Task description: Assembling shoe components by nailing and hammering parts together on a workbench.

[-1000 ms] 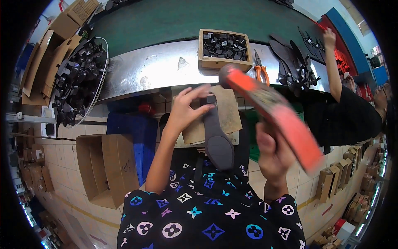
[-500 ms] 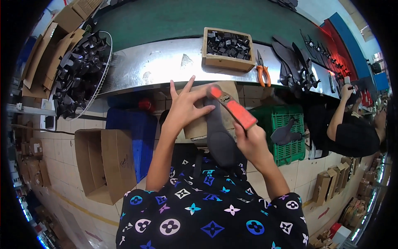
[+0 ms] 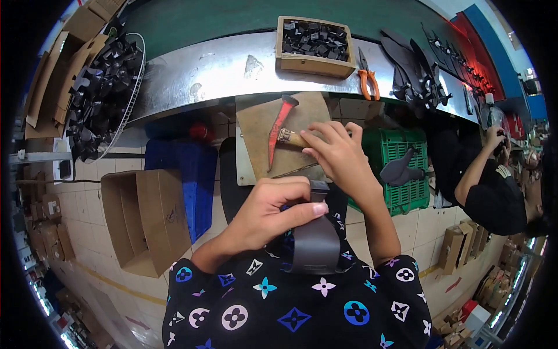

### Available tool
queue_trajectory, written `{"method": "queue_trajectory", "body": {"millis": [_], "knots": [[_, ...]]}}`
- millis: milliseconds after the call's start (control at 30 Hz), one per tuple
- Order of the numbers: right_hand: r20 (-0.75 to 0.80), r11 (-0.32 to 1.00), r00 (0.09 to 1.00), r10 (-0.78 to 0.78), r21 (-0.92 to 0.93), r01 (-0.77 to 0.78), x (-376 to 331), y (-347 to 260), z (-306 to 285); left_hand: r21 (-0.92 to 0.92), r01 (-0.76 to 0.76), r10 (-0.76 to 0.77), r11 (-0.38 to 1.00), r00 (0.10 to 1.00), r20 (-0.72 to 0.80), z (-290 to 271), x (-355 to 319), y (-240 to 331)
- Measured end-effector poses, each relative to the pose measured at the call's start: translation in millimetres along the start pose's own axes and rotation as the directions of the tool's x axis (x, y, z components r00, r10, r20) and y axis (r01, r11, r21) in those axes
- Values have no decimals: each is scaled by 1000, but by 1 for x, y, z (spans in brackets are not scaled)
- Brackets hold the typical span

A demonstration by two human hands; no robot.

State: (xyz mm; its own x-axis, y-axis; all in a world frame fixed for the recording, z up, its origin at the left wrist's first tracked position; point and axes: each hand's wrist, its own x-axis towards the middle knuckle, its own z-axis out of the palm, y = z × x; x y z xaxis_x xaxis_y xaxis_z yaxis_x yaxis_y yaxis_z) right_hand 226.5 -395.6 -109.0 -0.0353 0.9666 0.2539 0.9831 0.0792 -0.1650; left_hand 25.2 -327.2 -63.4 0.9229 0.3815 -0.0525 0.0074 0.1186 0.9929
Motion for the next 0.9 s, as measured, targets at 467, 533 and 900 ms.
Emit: {"method": "queue_trajectory", "body": {"millis": [467, 533, 900], "knots": [[-239, 239, 907, -346, 913, 332, -3, -4, -55, -406, 257, -29, 877, 871, 490, 7, 4, 7], [-156, 201, 808, -568, 926, 321, 9, 4, -78, -362, 260, -39, 895, 854, 518, 9, 4, 7], [-181, 274, 761, -623, 860, 429, 13, 7, -85, -246, -75, 149, 966, 942, 300, 18, -8, 11]]}}
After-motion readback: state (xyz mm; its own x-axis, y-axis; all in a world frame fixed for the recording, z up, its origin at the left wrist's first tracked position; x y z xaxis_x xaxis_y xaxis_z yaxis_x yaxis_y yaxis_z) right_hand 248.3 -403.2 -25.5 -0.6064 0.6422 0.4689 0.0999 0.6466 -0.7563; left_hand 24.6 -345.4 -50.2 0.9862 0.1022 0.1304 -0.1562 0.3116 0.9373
